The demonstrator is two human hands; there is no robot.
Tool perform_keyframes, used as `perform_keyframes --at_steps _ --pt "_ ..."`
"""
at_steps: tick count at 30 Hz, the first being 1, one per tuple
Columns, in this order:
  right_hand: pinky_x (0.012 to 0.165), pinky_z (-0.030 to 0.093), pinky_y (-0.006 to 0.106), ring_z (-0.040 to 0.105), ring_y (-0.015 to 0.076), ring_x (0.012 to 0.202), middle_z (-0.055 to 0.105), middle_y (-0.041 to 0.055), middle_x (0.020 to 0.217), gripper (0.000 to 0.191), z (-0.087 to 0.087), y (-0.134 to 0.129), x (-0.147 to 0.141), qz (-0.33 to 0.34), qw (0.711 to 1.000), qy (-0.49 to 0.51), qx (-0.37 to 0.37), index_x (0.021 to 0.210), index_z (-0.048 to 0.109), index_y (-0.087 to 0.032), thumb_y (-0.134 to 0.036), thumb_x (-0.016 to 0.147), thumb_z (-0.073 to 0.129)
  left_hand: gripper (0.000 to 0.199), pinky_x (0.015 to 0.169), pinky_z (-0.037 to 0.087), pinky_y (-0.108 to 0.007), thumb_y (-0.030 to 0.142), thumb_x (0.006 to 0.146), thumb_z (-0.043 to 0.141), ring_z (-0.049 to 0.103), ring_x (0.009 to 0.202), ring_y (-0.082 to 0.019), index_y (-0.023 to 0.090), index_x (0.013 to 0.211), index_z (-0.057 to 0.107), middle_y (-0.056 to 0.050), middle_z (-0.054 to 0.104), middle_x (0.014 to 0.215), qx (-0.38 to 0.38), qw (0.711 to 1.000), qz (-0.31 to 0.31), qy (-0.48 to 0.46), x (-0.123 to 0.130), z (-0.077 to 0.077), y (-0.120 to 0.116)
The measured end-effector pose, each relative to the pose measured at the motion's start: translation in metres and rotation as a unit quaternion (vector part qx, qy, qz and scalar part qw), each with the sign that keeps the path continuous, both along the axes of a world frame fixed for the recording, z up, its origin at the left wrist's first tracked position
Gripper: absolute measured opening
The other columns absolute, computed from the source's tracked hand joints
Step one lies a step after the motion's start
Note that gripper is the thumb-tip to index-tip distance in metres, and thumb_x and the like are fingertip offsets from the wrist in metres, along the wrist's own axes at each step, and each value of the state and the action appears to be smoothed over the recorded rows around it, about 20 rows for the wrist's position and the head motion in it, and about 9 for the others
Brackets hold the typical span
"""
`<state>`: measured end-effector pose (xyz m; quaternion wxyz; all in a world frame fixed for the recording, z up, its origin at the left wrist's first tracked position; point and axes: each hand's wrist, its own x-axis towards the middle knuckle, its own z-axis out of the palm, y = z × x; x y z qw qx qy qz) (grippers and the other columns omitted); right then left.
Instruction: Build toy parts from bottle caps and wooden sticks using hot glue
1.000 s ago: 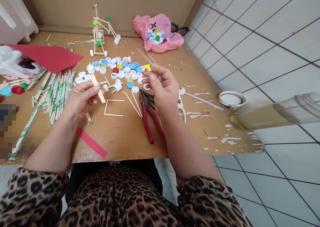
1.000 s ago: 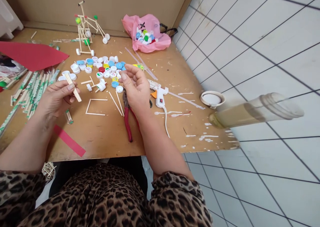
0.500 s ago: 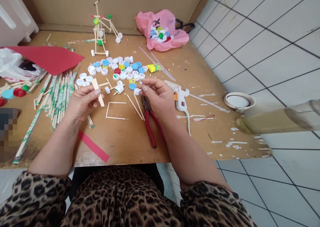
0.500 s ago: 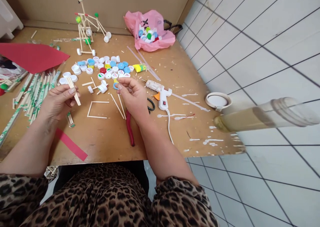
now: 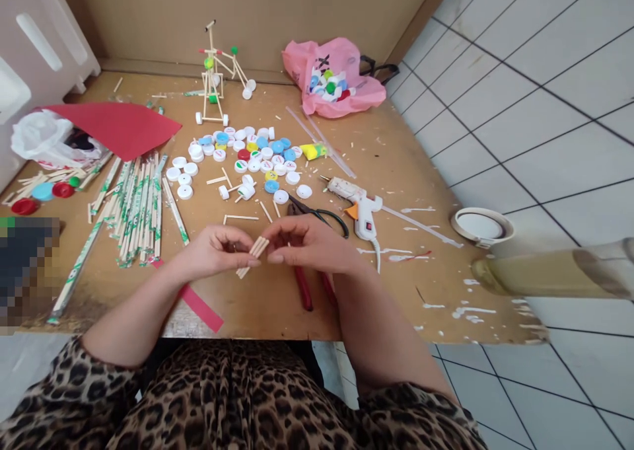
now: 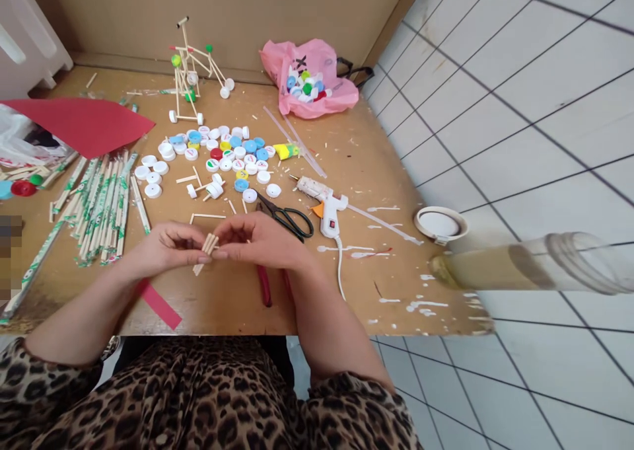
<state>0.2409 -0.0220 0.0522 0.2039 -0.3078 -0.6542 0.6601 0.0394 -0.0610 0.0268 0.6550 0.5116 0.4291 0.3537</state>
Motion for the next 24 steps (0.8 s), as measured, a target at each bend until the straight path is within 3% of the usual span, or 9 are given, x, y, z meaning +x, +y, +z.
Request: perform_keyframes --at_steps 2,6,10,14,17,20,24 --pt "0.064 0.049 0.025 0.06 0.0107 0.066 0.07 -0.0004 0.073 0.03 0.002 0.0 0.001 0.035 0.999 -0.012 -0.006 0.077 0.067 -0.018 -0.042 0.068 0.081 0.023 0.05 0.046 -0.021 0.033 0.056 0.088 0.056 0.052 -0.01 0.017 0.067 0.076 -0.002 0.07 0.06 0.02 1.0 -0.018 0.013 0.004 -0.001 -0.003" --pt "0.06 0.044 0.023 0.054 0.0085 0.06 0.064 -0.0029 0.066 0.03 -0.001 0.001 -0.003 0.009 1.0 -0.029 0.008 0.072 0.064 -0.017 -0.043 0.07 0.078 0.019 0.049 0.042 -0.02 0.033 0.064 0.082 0.051 0.05 -0.009 0.017 0.062 0.072 0.0 0.064 0.055 0.065 0.997 -0.013 0.036 0.007 -0.006 -0.004" --pt "0.057 0.04 0.023 0.05 0.0084 0.058 0.06 -0.0041 0.063 0.03 -0.005 0.002 -0.007 -0.009 0.999 -0.04 0.029 0.071 0.063 -0.018 -0.045 0.07 0.077 0.027 0.046 0.038 -0.02 0.039 0.067 0.08 0.048 0.046 -0.009 0.017 0.058 0.066 0.001 0.059 0.05 0.09 0.994 0.002 0.065 0.009 -0.012 -0.003" --pt "0.055 0.038 0.023 0.049 0.0083 0.056 0.058 -0.0043 0.059 0.023 -0.002 0.006 0.001 0.016 0.996 -0.056 0.072 0.07 0.066 -0.017 -0.039 0.075 0.072 0.025 0.047 0.04 -0.021 0.04 0.067 0.079 0.051 0.047 -0.01 0.016 0.064 0.071 -0.001 0.063 0.054 0.086 0.994 -0.01 0.06 0.011 -0.015 -0.003" --pt "0.053 0.039 0.023 0.05 0.0083 0.055 0.059 -0.0037 0.059 0.023 0.003 0.012 0.016 0.019 0.997 -0.062 0.052 0.072 0.065 -0.017 -0.039 0.075 0.073 0.02 0.048 0.041 -0.021 0.035 0.064 0.081 0.053 0.049 -0.01 0.016 0.066 0.075 -0.003 0.068 0.058 0.116 0.991 -0.001 0.069 0.009 -0.013 -0.003" --pt "0.052 0.039 0.023 0.049 0.0072 0.053 0.059 -0.004 0.061 0.03 0.008 0.018 0.034 -0.012 0.998 -0.059 0.014 0.071 0.063 -0.017 -0.043 0.07 0.078 0.018 0.047 0.041 -0.021 0.036 0.065 0.08 0.053 0.049 -0.01 0.018 0.067 0.077 -0.003 0.071 0.06 0.163 0.981 0.077 0.077 0.004 -0.012 0.0" --pt "0.051 0.037 0.024 0.048 0.0078 0.053 0.057 -0.004 0.058 0.03 0.008 0.025 0.045 0.0 0.992 -0.125 0.022 0.072 0.065 -0.016 -0.045 0.07 0.075 0.02 0.052 0.047 -0.023 0.04 0.065 0.08 0.059 0.054 -0.012 0.02 0.067 0.077 -0.003 0.073 0.061 0.194 0.944 0.259 0.063 -0.008 -0.011 0.008"
